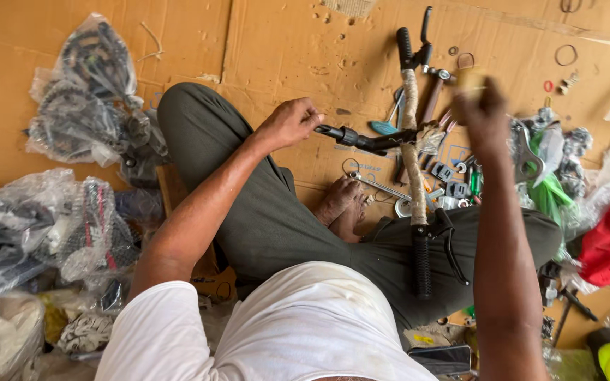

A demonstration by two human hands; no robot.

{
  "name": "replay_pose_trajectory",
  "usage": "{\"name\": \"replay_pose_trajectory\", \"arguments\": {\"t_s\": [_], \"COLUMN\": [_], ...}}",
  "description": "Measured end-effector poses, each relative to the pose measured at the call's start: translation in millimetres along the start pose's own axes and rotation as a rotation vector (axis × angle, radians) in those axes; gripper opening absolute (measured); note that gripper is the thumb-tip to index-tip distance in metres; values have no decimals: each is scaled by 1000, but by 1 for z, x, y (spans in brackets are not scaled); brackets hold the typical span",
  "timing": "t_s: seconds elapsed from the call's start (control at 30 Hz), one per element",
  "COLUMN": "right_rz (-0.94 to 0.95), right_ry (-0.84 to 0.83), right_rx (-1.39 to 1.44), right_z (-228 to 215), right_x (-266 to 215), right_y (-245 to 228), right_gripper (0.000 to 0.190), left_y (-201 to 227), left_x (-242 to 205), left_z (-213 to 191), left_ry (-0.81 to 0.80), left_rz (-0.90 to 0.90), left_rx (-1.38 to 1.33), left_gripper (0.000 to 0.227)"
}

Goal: The person sits on the floor and assembles a bicycle handlebar by attaching brake levers and grips. They use a hammer to tap the grips into place and a screwdriver to tighten the brake lever bolts.

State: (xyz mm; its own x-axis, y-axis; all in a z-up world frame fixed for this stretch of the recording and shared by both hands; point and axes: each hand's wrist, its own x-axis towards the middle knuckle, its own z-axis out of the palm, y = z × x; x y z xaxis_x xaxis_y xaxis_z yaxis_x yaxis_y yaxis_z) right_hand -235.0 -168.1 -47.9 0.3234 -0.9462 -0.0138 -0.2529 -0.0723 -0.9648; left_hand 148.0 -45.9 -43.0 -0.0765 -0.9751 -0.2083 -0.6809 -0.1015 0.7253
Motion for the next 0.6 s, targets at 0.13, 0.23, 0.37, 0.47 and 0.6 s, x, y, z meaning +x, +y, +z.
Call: {"name": "replay_pose_trajectory", "arguments": {"t_s": [0.13, 0.23, 0.37, 0.47, 0.6], "right_rz": [-79, -254, -332, -354, -384], "right_ry": [-101, -183, -198, -217, -230], "right_rx": [-538, -675, -763, -704, -691], "right_z": [46, 80, 112, 130, 145], "right_x": [-29, -34, -30, -26, -26], "right_y": [-69, -107, -132, -134, -130], "right_gripper": [54, 45, 50, 54, 56], "left_y": [-3, -7, -16, -24, -31], "left_x": [7, 8, 11, 12, 15], "left_z": [2, 2, 7, 9, 10], "left_ry": [-113, -116, -149, -166, -161], "left_rz": [-266, -332, -413, -389, -424], "left_rx": [-213, -325, -382, -443, -489], "left_gripper": [29, 27, 26, 22, 27]}}
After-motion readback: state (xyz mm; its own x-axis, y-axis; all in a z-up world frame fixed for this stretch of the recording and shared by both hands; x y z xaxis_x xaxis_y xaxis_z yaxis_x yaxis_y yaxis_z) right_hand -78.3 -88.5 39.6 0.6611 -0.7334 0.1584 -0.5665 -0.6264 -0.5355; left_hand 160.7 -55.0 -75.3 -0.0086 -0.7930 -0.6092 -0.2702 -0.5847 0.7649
